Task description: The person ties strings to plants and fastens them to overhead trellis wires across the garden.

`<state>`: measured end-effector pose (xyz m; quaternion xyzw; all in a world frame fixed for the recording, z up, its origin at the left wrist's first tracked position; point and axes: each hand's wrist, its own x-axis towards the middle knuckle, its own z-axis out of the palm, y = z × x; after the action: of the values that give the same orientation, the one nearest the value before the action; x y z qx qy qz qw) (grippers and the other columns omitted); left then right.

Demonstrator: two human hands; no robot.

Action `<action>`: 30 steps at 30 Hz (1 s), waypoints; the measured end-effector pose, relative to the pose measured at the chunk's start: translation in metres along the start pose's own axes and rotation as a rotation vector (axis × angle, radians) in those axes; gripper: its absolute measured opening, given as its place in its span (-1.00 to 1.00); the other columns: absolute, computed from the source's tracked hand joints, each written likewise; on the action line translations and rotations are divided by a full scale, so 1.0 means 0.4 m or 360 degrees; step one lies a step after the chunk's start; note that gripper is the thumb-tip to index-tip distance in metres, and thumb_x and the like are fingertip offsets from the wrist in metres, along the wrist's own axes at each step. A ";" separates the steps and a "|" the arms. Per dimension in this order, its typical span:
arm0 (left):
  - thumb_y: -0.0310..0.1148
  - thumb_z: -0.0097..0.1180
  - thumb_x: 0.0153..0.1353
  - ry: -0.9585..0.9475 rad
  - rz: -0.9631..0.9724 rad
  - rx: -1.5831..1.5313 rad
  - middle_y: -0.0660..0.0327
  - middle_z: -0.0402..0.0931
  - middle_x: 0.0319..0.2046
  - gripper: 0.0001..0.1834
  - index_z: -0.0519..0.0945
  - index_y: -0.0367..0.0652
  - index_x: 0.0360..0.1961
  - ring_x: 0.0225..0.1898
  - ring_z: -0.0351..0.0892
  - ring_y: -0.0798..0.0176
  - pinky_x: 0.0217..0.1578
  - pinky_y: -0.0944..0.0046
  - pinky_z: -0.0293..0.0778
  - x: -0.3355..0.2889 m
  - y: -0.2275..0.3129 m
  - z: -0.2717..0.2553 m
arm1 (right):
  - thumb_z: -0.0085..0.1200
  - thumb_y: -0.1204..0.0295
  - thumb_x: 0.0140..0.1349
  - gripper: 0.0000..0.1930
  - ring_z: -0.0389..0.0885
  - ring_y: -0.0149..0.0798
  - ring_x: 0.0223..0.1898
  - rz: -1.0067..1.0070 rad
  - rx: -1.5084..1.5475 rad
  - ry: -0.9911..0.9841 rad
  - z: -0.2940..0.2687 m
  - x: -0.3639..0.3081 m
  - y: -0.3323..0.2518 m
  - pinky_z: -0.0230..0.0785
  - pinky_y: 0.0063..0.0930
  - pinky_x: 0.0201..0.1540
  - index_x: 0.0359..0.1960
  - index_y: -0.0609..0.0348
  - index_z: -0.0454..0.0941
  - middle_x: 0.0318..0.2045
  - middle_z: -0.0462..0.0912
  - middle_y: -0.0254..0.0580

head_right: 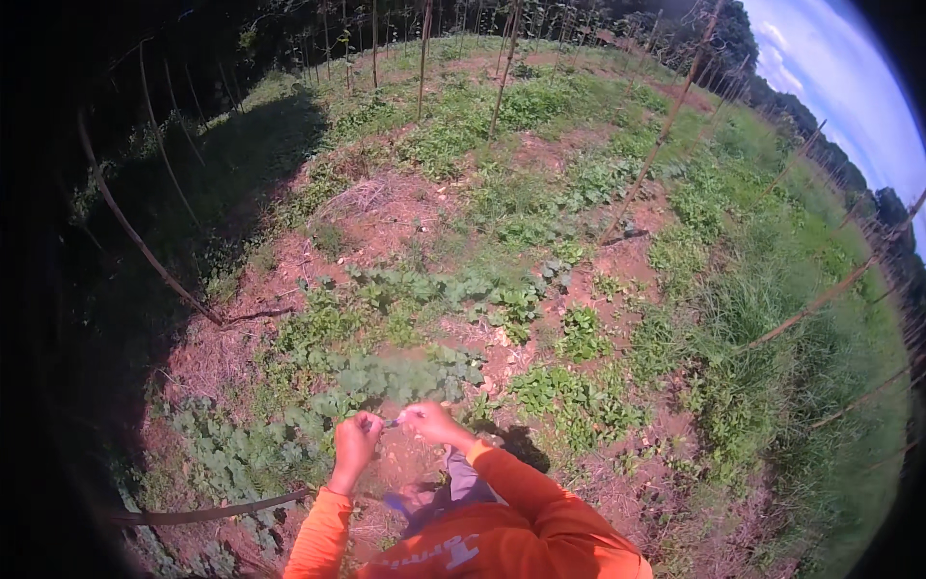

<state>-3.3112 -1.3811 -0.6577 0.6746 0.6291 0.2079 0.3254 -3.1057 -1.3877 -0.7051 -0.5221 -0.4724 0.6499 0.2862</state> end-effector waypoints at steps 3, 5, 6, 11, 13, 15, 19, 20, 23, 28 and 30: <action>-0.22 0.24 0.13 0.0435 0.0078 0.0275 0.06 0.57 -0.60 -0.81 0.68 -0.11 -0.44 -0.53 0.59 -0.03 -0.49 0.04 0.43 0.178 0.002 -0.035 | -0.13 0.41 0.39 -0.71 0.46 -0.47 -0.50 0.0101 0.0471 0.0558 -0.104 0.156 0.154 0.44 -0.54 -0.43 0.06 0.11 0.54 -0.32 0.54 -0.35; -0.23 0.27 0.12 0.0524 0.0117 0.0422 0.04 0.62 -0.51 -0.83 0.69 -0.09 -0.43 -0.44 0.63 -0.05 -0.41 -0.01 0.49 0.351 -0.003 0.012 | -0.13 0.39 0.42 -0.69 0.50 -0.43 -0.44 0.0189 0.0689 0.0871 -0.235 0.221 0.207 0.49 -0.49 -0.36 0.15 0.04 0.48 -0.21 0.57 -0.32; -0.24 0.28 0.10 0.0474 0.0140 0.0511 0.03 0.63 -0.49 -0.84 0.69 -0.09 -0.42 -0.43 0.64 -0.06 -0.39 -0.02 0.51 0.426 -0.011 0.060 | -0.12 0.40 0.41 -0.66 0.52 -0.39 -0.40 0.0248 0.0755 0.0957 -0.275 0.250 0.226 0.53 -0.43 -0.31 0.18 0.00 0.45 -0.13 0.58 -0.29; -0.07 0.23 0.06 -0.0117 0.0117 0.0849 -0.05 0.66 -0.42 -0.66 0.70 -0.16 -0.47 -0.37 0.68 -0.10 -0.30 -0.01 0.60 0.587 -0.112 0.184 | -0.06 0.35 0.43 -0.54 0.58 -0.25 -0.18 0.0080 0.1081 0.0298 -0.185 0.381 0.149 0.53 -0.26 -0.01 0.34 0.00 0.28 0.21 0.42 -0.17; -0.02 0.21 0.06 -0.0252 0.0032 0.1027 -0.03 0.66 -0.40 -0.64 0.72 -0.12 -0.41 -0.34 0.69 -0.09 -0.27 0.00 0.61 0.610 -0.105 0.218 | 0.05 0.30 0.37 -0.55 0.60 -0.35 -0.25 0.0076 0.1015 0.0191 -0.142 0.408 0.110 0.54 -0.42 -0.17 0.27 0.11 0.38 0.06 0.55 -0.21; 0.03 0.22 0.07 -0.0637 0.0122 0.0841 0.09 0.69 -0.34 -0.67 0.75 0.10 -0.27 -0.32 0.69 -0.05 -0.25 0.04 0.60 0.620 0.057 0.333 | 0.12 0.31 0.32 -0.64 0.62 -0.47 -0.38 0.0008 0.0872 0.0467 -0.259 0.385 0.212 0.50 -0.56 -0.37 0.08 0.21 0.53 -0.23 0.66 -0.30; 0.01 0.11 0.14 -0.0563 0.0089 0.0673 0.00 0.66 -0.36 -0.67 0.74 0.03 -0.35 -0.30 0.67 -0.09 -0.24 -0.02 0.56 0.595 0.026 0.338 | 0.11 0.39 0.29 -0.83 0.61 -0.49 -0.47 0.0123 0.0700 0.0771 -0.253 0.374 0.195 0.48 -0.60 -0.45 -0.23 0.21 0.67 -0.43 0.68 -0.37; 0.01 0.11 0.14 -0.0558 0.0087 0.0672 0.00 0.66 -0.36 -0.67 0.74 0.03 -0.35 -0.30 0.67 -0.09 -0.24 -0.02 0.56 0.602 0.022 0.334 | 0.13 0.40 0.26 -0.85 0.62 -0.46 -0.47 0.0073 0.0630 0.1009 -0.273 0.366 0.193 0.48 -0.57 -0.44 -0.26 0.20 0.68 -0.44 0.69 -0.33; -0.04 0.14 0.16 -0.0572 0.0056 0.0610 -0.11 0.63 -0.39 -0.61 0.70 -0.19 -0.36 -0.33 0.64 -0.15 -0.21 -0.05 0.52 0.638 0.038 0.346 | 0.18 0.45 0.17 -0.91 0.62 -0.34 -0.48 -0.0109 0.0271 0.1475 -0.354 0.304 0.201 0.46 -0.46 -0.42 -0.33 0.17 0.67 -0.45 0.68 -0.19; -0.12 0.07 0.28 -0.0690 -0.0099 -0.0124 0.14 0.63 -0.49 -0.67 0.72 -0.13 -0.25 -0.40 0.61 0.34 -0.28 0.22 0.51 0.578 0.019 0.312 | 0.20 0.51 0.03 -0.91 0.53 -0.06 -0.30 -0.1026 -0.0776 0.0693 -0.359 0.192 0.043 0.42 -0.23 -0.18 -0.42 0.18 0.56 -0.34 0.55 -0.13; -0.26 0.02 0.33 -0.0697 0.0040 -0.0431 0.33 0.57 -0.51 -0.72 0.69 -0.20 -0.23 -0.44 0.43 0.47 -0.35 0.33 0.42 0.534 -0.058 0.296 | 0.15 0.45 0.10 -0.89 0.50 -0.04 -0.20 -0.1078 -0.1002 0.0327 -0.300 0.200 -0.059 0.37 -0.20 -0.09 -0.34 0.14 0.54 -0.31 0.54 -0.14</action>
<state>-3.2199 -1.1922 -0.7848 0.6615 0.5016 0.1431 0.5388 -3.0181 -1.2713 -0.7172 -0.4615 -0.7594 0.2902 0.3551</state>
